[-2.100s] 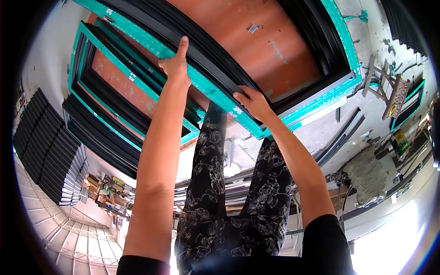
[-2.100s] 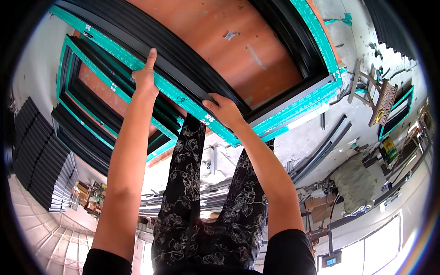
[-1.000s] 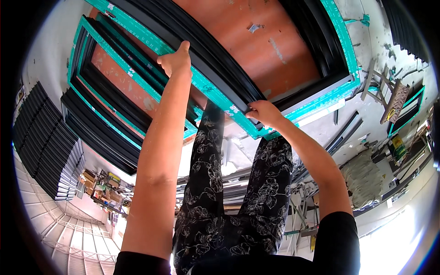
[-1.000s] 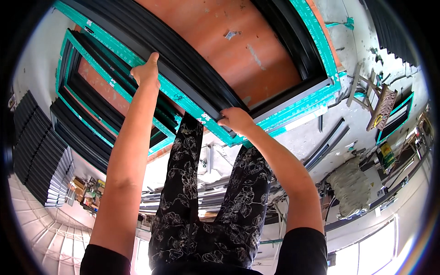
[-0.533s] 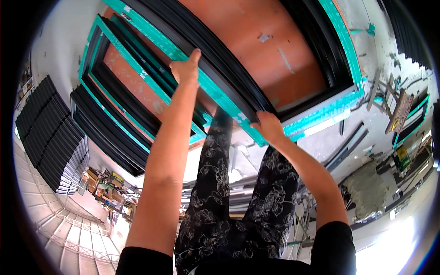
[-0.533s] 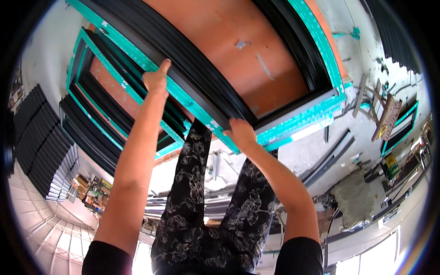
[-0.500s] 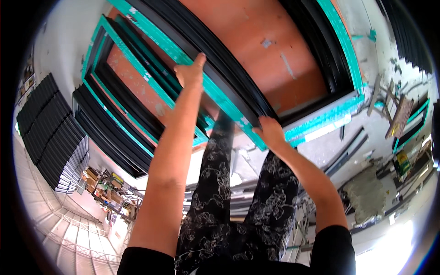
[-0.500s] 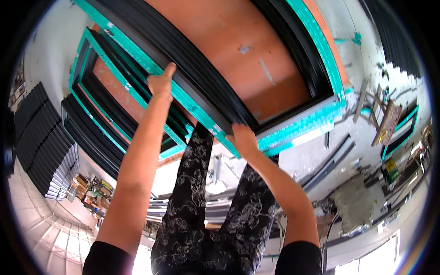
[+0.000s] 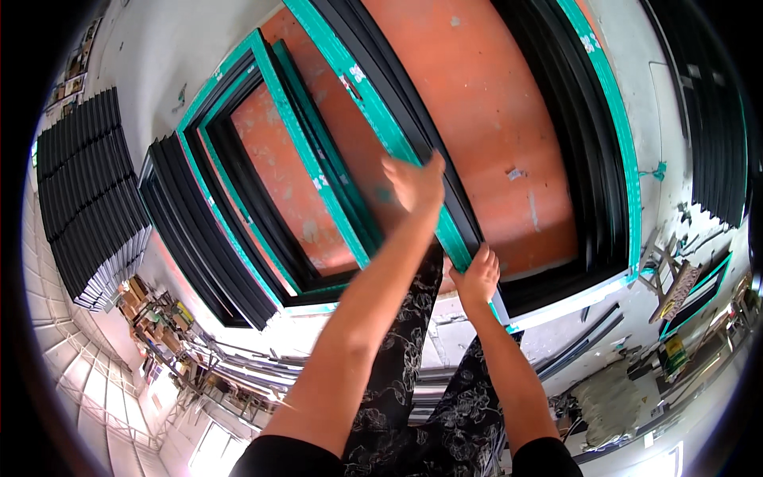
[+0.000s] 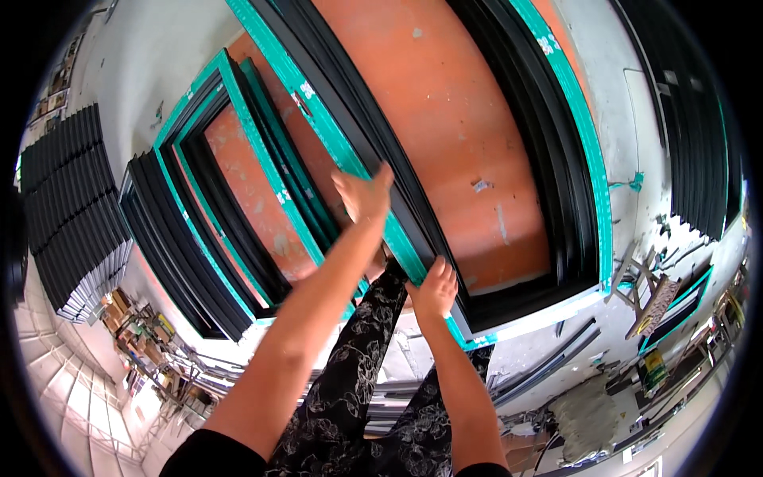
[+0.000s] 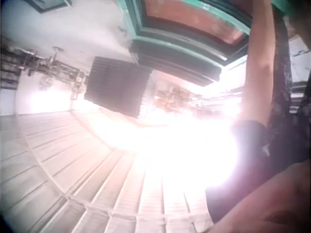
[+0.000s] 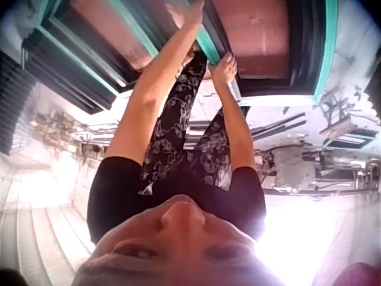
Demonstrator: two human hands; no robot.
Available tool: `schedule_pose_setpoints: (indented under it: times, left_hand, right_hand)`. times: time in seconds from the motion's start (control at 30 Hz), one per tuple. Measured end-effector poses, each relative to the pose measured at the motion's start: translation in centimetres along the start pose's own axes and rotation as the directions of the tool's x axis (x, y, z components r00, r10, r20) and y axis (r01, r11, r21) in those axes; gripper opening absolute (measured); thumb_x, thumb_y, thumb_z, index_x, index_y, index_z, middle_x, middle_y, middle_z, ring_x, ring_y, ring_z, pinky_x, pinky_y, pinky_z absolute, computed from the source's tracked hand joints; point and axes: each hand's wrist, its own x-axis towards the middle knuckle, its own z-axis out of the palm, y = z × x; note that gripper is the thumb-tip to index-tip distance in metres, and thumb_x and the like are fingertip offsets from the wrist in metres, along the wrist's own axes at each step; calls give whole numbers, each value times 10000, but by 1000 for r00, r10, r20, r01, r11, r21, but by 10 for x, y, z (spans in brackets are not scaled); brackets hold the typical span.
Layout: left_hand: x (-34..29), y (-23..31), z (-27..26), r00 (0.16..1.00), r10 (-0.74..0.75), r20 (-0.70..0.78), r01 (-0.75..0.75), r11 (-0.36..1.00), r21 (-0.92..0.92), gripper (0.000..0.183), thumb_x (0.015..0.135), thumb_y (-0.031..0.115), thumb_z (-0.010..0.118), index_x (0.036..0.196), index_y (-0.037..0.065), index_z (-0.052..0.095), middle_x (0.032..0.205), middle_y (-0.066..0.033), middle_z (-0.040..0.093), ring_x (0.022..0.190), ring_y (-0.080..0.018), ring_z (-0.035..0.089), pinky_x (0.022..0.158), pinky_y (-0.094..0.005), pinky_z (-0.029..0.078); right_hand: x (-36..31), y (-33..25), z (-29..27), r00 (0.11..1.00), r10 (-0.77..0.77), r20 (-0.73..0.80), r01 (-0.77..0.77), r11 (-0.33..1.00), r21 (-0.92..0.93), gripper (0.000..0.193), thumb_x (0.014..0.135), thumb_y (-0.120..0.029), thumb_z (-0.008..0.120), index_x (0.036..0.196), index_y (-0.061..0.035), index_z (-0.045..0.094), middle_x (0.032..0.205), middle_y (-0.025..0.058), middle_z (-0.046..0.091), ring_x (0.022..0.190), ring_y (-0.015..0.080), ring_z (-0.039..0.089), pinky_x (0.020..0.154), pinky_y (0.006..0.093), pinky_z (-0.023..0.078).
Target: The person applies tape to metal frame sections, stacks finished frames, and uses a powered saw to cut metal profiles. They interact with a touchscreen control panel to operate the machinery before retrieving and further processing long metal components.
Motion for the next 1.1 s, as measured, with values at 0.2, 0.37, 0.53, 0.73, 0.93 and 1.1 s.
schedule_pose_setpoints:
  times: [0.2,0.37,0.53,0.73,0.93,1.1]
  left_hand:
    - [153,81,-30,872,-315,375,336,942,10,939,644,421,845,1261,-73,338,1126,-275,611,1007,-377,649,792,-470,565]
    - [150,75,-25,889,-258,378,264,964,37,896,656,446,831,1233,-92,407,1120,-263,618,990,-378,651,753,-452,573]
    - [156,74,-29,868,-266,420,285,958,18,930,663,435,831,1271,-93,366,1183,-286,575,1063,-394,616,872,-462,535]
    - [159,87,-30,853,-257,454,284,959,8,926,665,435,825,1263,-91,353,1215,-319,557,1093,-423,598,907,-465,514]
    - [161,76,-27,893,-236,383,239,970,42,907,676,451,806,1245,-76,336,1122,-324,597,1041,-452,610,889,-488,507]
    - [163,68,-29,855,-280,437,259,960,109,810,703,453,779,1174,-74,383,1058,-304,625,980,-445,627,884,-479,497]
  right_hand:
    - [-2,-4,3,999,9,-43,-11,999,-45,891,529,-269,882,1252,-38,416,1124,153,555,1065,360,543,920,459,462]
    - [-7,5,6,996,-5,-94,2,1000,-23,907,522,-246,868,1274,-14,417,1132,168,554,1080,367,534,920,459,452]
    - [-4,-5,-6,999,16,-30,-17,999,-40,913,537,-273,886,1274,-23,409,1150,160,546,1076,353,534,919,446,453]
    - [12,-10,-27,988,52,144,-48,998,-30,916,609,-377,866,1286,13,388,1147,208,549,1075,402,540,938,464,452]
    - [112,-77,-107,975,-120,187,79,973,216,583,744,-301,733,1208,20,585,1121,227,634,1045,399,607,914,464,483]
    - [280,-303,-130,906,-414,-91,424,882,204,685,774,-388,715,1290,7,502,1182,253,592,1104,419,566,926,486,471]
